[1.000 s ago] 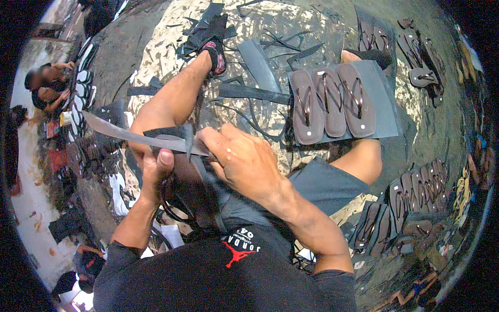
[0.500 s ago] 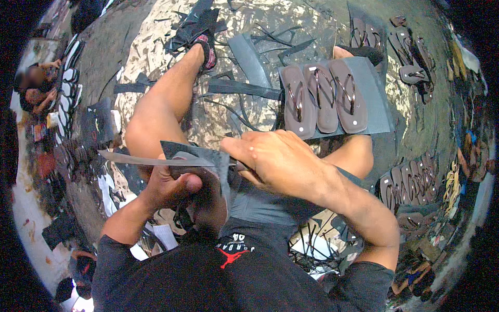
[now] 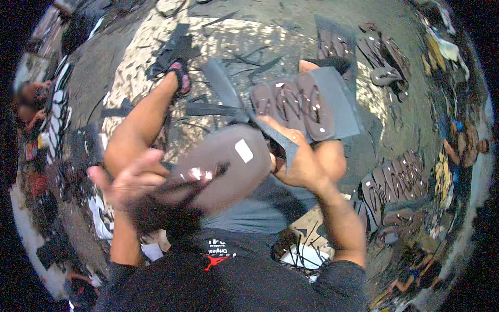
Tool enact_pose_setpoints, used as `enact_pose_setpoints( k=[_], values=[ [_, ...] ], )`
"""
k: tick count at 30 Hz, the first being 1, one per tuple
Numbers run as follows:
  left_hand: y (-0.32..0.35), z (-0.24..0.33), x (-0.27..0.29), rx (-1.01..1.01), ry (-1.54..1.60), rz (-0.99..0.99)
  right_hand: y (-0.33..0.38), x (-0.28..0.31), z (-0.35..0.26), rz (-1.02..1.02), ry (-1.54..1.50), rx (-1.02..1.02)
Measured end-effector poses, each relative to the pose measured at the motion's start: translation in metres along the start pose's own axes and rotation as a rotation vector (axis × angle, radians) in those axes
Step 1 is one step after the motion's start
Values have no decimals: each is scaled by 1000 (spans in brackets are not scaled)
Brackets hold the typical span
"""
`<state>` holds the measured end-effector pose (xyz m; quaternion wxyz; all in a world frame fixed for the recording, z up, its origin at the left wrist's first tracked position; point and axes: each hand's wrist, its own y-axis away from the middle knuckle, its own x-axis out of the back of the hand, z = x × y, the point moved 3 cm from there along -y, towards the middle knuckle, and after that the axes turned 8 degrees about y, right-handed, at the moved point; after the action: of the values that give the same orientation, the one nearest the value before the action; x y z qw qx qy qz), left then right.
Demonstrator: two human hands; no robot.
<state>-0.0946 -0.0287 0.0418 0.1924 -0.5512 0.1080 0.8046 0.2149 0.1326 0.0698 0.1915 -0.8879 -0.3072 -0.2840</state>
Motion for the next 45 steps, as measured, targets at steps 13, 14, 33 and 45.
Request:
enact_pose_setpoints(
  k=[13,14,33,45],
  values=[
    [-74,-71,23,-553,-90,758,49,-118,-5,116,-73,-264],
    [-70,-71,20,-528,-70,776,66,-121,-3,113,-33,-279],
    [-11,-83,53,-427,-52,987,-45,-146,-9,-317,-48,-55],
    [-6,-83,47,-430,-384,972,-192,-224,16,53,118,-71]
  ],
)
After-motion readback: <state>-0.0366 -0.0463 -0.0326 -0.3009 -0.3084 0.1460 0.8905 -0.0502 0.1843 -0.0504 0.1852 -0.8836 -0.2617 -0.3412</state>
